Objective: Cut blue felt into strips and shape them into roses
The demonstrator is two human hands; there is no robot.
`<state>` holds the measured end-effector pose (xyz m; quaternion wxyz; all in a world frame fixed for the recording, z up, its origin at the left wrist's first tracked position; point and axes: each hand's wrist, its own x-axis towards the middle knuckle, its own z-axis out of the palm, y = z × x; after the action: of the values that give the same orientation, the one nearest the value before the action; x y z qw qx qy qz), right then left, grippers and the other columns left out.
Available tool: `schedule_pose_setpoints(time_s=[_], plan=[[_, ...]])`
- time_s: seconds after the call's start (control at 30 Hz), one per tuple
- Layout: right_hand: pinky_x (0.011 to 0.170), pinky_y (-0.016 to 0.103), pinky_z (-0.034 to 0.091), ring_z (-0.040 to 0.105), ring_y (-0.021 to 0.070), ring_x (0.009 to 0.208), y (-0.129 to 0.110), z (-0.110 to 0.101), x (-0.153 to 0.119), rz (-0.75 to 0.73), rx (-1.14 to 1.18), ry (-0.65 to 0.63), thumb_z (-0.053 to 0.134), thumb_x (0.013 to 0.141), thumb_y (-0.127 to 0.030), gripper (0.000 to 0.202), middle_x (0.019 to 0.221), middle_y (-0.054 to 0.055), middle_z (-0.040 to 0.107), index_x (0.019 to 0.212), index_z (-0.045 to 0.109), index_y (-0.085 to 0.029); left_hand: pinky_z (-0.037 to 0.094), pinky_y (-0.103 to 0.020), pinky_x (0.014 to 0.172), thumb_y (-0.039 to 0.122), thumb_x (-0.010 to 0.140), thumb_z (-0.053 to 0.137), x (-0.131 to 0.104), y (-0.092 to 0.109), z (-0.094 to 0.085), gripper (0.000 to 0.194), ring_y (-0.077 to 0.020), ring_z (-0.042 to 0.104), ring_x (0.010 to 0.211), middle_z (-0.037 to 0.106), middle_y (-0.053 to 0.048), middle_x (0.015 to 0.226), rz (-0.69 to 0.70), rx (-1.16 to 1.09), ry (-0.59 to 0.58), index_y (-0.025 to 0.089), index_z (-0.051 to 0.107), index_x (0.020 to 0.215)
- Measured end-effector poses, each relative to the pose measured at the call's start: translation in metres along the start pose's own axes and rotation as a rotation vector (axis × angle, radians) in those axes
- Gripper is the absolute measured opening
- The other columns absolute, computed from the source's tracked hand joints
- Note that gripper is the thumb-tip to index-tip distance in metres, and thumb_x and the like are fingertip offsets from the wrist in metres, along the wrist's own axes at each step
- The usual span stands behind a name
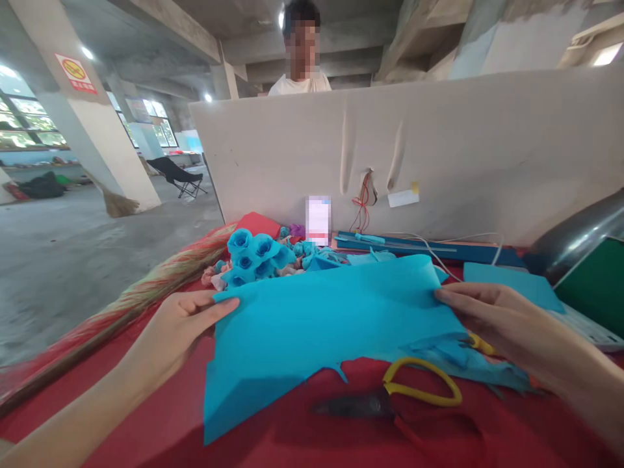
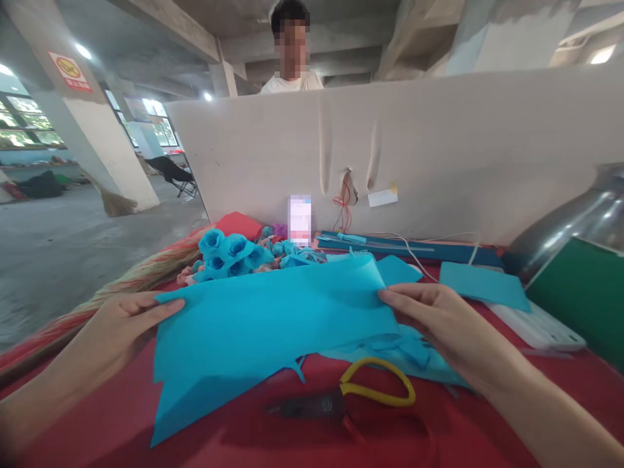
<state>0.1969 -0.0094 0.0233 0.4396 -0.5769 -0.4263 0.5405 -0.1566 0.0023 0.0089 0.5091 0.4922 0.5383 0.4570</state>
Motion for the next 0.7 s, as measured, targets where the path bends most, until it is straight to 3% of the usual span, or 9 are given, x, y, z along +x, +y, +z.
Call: schedule_pose_setpoints(time_s=[0.1, 0.23, 0.5, 0.63, 0.7], plan=[[0.037, 0.017, 0.030, 0.037, 0.0051, 0.041, 0.001, 0.011, -0.002, -0.033, 0.022, 0.005, 0.077, 0.053, -0.028, 0.025, 0.049, -0.006, 0.046, 0.067, 0.059, -0.018, 0.050, -0.025, 0.055, 0.042, 0.055, 0.077, -0.011, -0.006, -0.002, 0.025, -0.0159, 0.057, 0.057, 0.065, 0.001, 0.059, -0.050, -0.011, 0.026, 0.019, 0.067, 0.056], [0.040, 0.016, 0.030, 0.038, 0.0052, 0.044, 0.004, 0.024, -0.007, -0.131, 0.009, 0.004, 0.073, 0.060, -0.037, 0.035, 0.048, -0.008, 0.044, 0.084, 0.055, -0.021, 0.049, -0.026, 0.055, 0.047, 0.050, 0.077, -0.023, -0.018, -0.009, 0.030, -0.0154, 0.054, 0.056, 0.063, 0.001, 0.058, -0.122, -0.016, 0.089, 0.019, 0.067, 0.056], [0.043, 0.018, 0.039, 0.048, 0.0086, 0.048, 0.017, 0.031, -0.002, -0.078, 0.083, -0.212, 0.075, 0.059, -0.037, 0.037, 0.054, -0.006, 0.054, 0.084, 0.052, -0.022, 0.044, -0.023, 0.049, 0.054, 0.039, 0.078, -0.037, -0.035, -0.019, 0.040, -0.0126, 0.048, 0.051, 0.056, 0.004, 0.052, -0.261, -0.001, 0.199, 0.019, 0.065, 0.053], [0.043, 0.018, 0.039, 0.048, 0.0078, 0.048, 0.020, 0.031, 0.001, -0.080, 0.071, -0.174, 0.075, 0.059, -0.041, 0.034, 0.056, -0.004, 0.055, 0.082, 0.061, -0.020, 0.045, -0.025, 0.049, 0.059, 0.032, 0.077, -0.042, -0.034, -0.017, 0.046, -0.0138, 0.048, 0.052, 0.054, 0.003, 0.050, -0.263, 0.057, 0.234, 0.019, 0.059, 0.048], [0.047, 0.018, 0.041, 0.050, 0.0080, 0.052, 0.021, 0.030, 0.002, -0.102, 0.056, -0.130, 0.077, 0.055, -0.041, 0.031, 0.060, -0.002, 0.058, 0.076, 0.066, -0.020, 0.046, -0.026, 0.050, 0.064, 0.030, 0.073, -0.043, -0.034, -0.016, 0.051, -0.0145, 0.048, 0.053, 0.053, 0.003, 0.050, -0.263, 0.190, 0.300, 0.019, 0.058, 0.048]])
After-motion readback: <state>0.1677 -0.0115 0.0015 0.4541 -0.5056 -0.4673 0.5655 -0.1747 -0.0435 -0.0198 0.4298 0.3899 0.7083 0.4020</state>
